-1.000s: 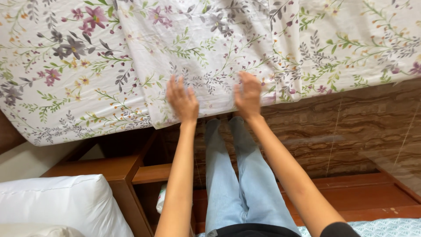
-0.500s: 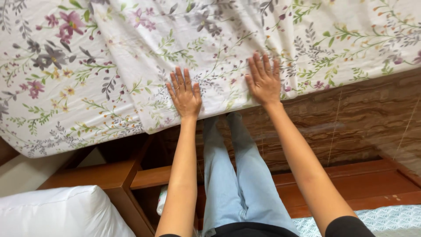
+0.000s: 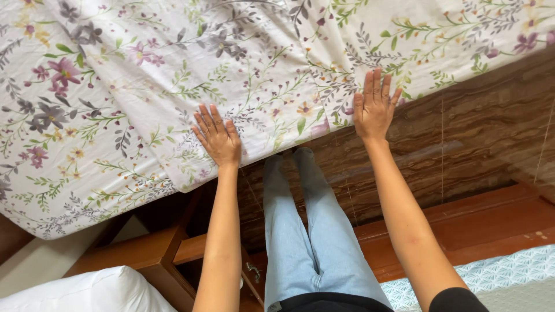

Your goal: The person spreads a floral-patterned bedsheet over a mattress, smoothing it out and tucking the edges under the mattress. They walk around the bed to adjust the sheet on all sides.

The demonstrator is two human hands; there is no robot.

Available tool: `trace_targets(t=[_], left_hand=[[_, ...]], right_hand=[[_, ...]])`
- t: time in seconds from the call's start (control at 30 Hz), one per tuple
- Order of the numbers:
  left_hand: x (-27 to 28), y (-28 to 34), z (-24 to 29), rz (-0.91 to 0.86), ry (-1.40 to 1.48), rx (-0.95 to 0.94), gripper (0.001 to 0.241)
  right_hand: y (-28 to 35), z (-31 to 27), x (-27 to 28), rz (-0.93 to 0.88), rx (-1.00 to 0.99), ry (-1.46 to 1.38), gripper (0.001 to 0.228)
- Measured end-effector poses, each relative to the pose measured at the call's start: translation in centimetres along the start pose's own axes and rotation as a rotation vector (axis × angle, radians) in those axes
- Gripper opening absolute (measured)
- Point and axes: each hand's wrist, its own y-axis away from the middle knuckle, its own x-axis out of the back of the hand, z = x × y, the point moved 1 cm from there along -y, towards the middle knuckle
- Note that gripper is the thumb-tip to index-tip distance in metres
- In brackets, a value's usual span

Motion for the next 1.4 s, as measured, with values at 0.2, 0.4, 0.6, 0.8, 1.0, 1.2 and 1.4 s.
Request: trace_targets(t=[0.2, 0.4, 0.6, 0.8, 1.0, 1.2, 1.4], left_hand=[[-1.2, -1.4, 6.3, -0.045, 0.042, 0.092, 0.068], [-2.6, -2.4, 18.0, -0.197, 0.190, -0.237, 0.060], [-1.8, -2.1, 18.4, -0.383, 0.010, -0.253, 0.065], [-2.0, -2.4, 18.3, -0.537, 0.081, -0.219, 0.067], [-0.3, -4.4, 20.8, -0.308, 0.062, -0.215, 0.069], [-4.3, -11.4, 21.1, -0.240, 0.036, -0.157, 0.037], [-2.7, -17.8, 20.7, -0.301, 0.285, -0.142, 0.029]], right_hand=[[0.1, -2.0, -0.6, -0.101, -0.226, -0.253, 0.059], [-0.3, -5.9, 0.1, -0.081, 0.074, -0.164, 0.061], [1.4, -4.1, 1.5, -0.119, -0.020, -0.122, 0.067], [1.6, -3.0, 3.7, -0.231, -0.106, -0.305, 0.063], [-0.5, -1.0, 0.7, -0.135, -0.260, -0.325, 0.042], [-6.7, -1.5, -3.2, -0.210, -0.411, -0.704, 0.031], [-14.7, -3.9, -3.7, -0.338, -0.521, -0.750, 0.022]])
